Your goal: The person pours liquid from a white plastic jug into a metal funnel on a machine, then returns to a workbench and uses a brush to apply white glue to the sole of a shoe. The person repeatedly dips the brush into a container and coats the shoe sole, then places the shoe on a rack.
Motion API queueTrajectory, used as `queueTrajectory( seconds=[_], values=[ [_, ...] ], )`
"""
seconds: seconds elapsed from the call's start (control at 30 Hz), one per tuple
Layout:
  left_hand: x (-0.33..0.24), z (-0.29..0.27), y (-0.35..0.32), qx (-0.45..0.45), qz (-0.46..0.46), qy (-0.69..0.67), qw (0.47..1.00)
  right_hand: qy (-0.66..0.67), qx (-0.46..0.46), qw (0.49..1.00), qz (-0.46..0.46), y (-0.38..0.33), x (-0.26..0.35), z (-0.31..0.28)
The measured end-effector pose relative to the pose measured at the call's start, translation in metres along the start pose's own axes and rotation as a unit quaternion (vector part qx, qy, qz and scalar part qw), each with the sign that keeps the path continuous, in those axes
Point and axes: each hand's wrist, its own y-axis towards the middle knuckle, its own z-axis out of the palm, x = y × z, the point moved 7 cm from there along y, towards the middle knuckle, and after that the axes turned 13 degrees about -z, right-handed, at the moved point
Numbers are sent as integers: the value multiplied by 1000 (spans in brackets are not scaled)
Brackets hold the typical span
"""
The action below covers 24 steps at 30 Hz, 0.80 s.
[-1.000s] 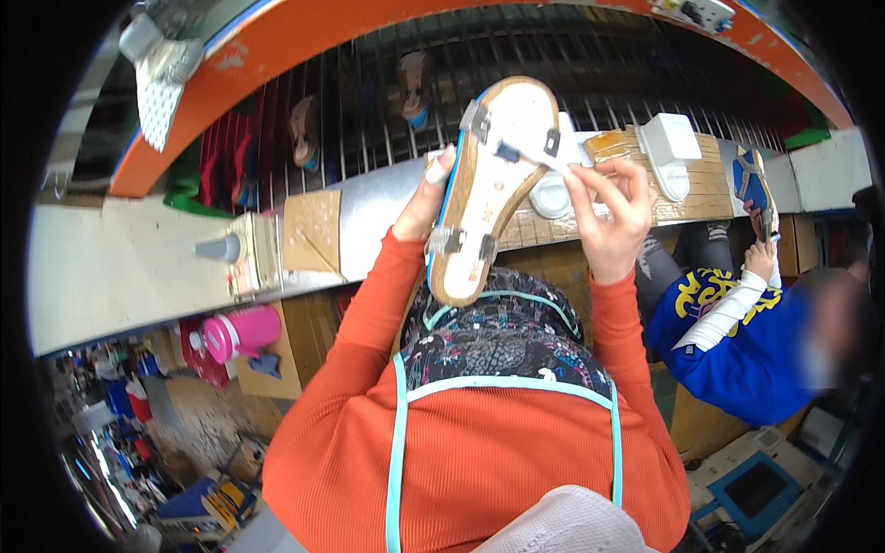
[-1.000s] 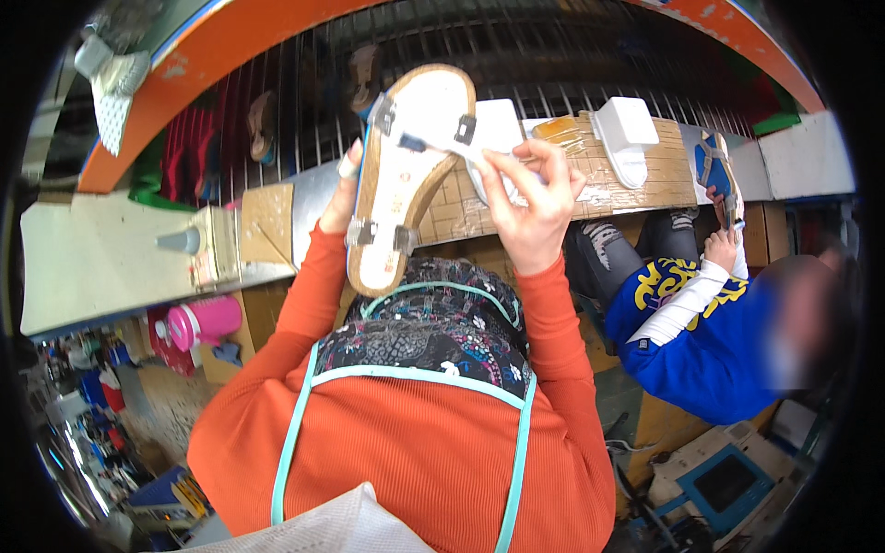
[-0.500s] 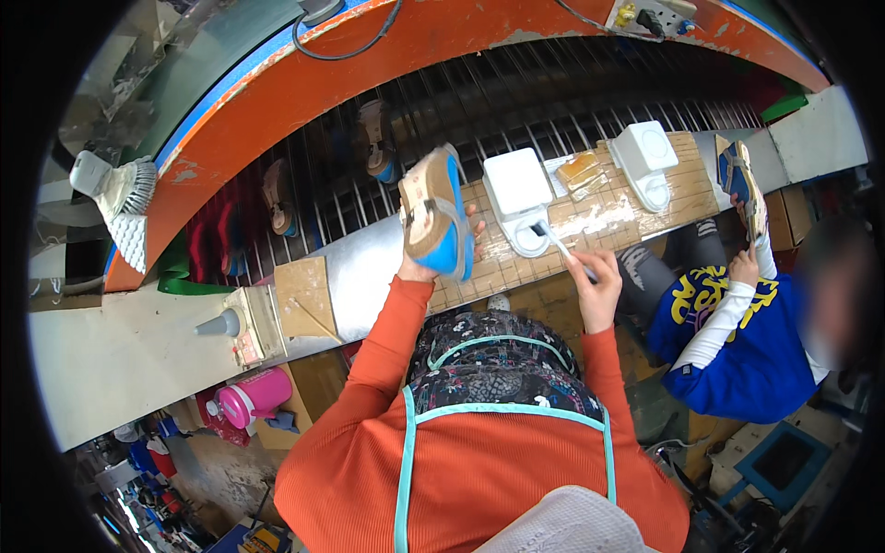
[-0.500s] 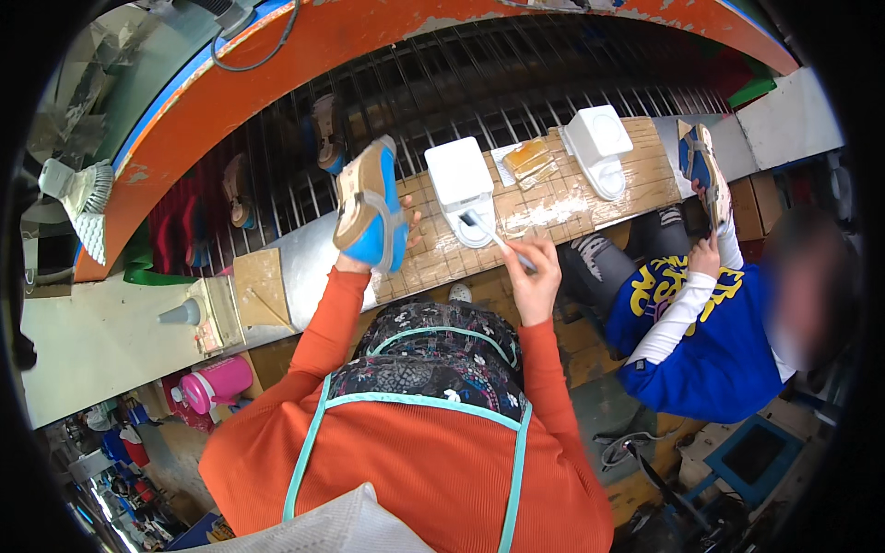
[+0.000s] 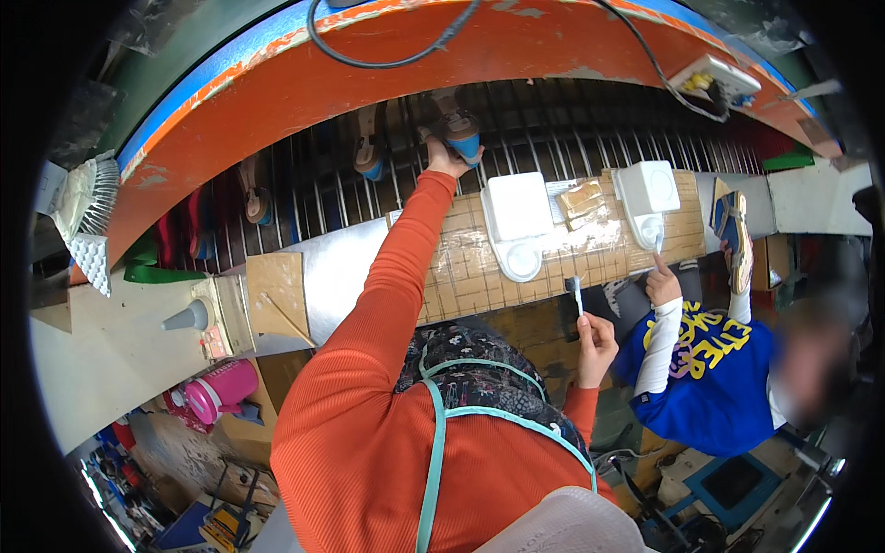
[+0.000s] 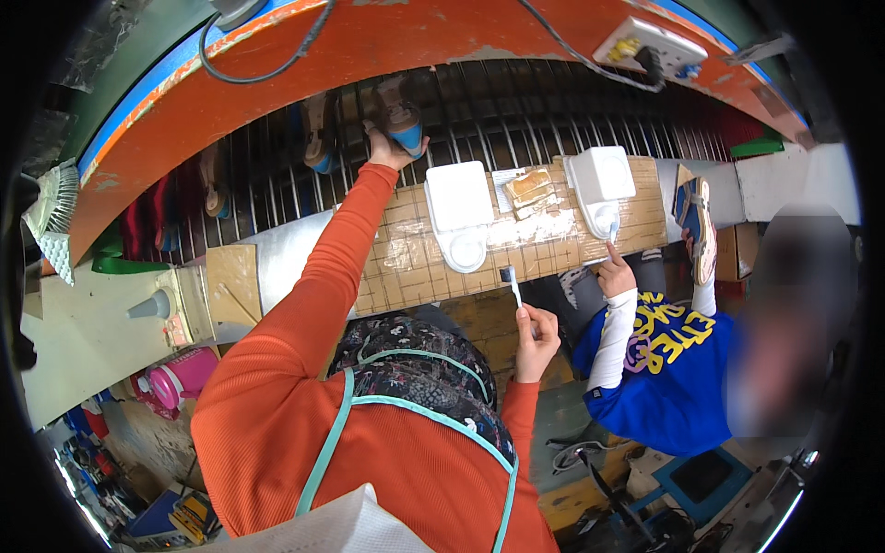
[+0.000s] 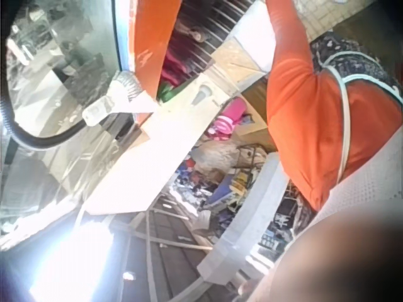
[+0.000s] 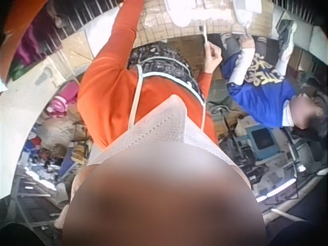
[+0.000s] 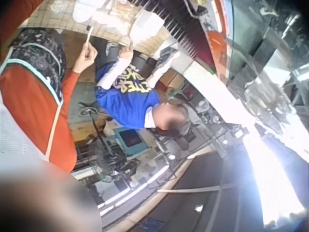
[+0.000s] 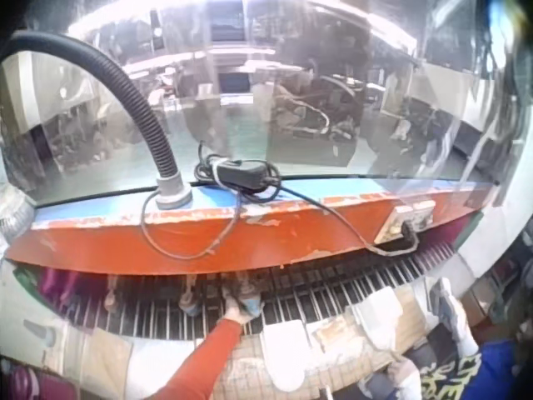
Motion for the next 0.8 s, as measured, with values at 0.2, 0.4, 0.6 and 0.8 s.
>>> queueTrajectory(
  seconds=[0.2, 0.4, 0.6, 0.8],
  values=[
    [9, -34, -70, -203, 165, 103, 960, 32, 26, 999, 30, -2, -6, 21],
    [-74, -44, -193, -654, 503, 449, 343, 172, 120, 978, 21, 13, 35, 73],
    [-134, -59, -171, -399, 496, 532, 559, 343, 212, 914, 30, 31, 82, 184],
    [-220, -38, -206, -402, 485, 648, 428, 106, 215, 969, -51, 85, 68, 287]
  ],
)
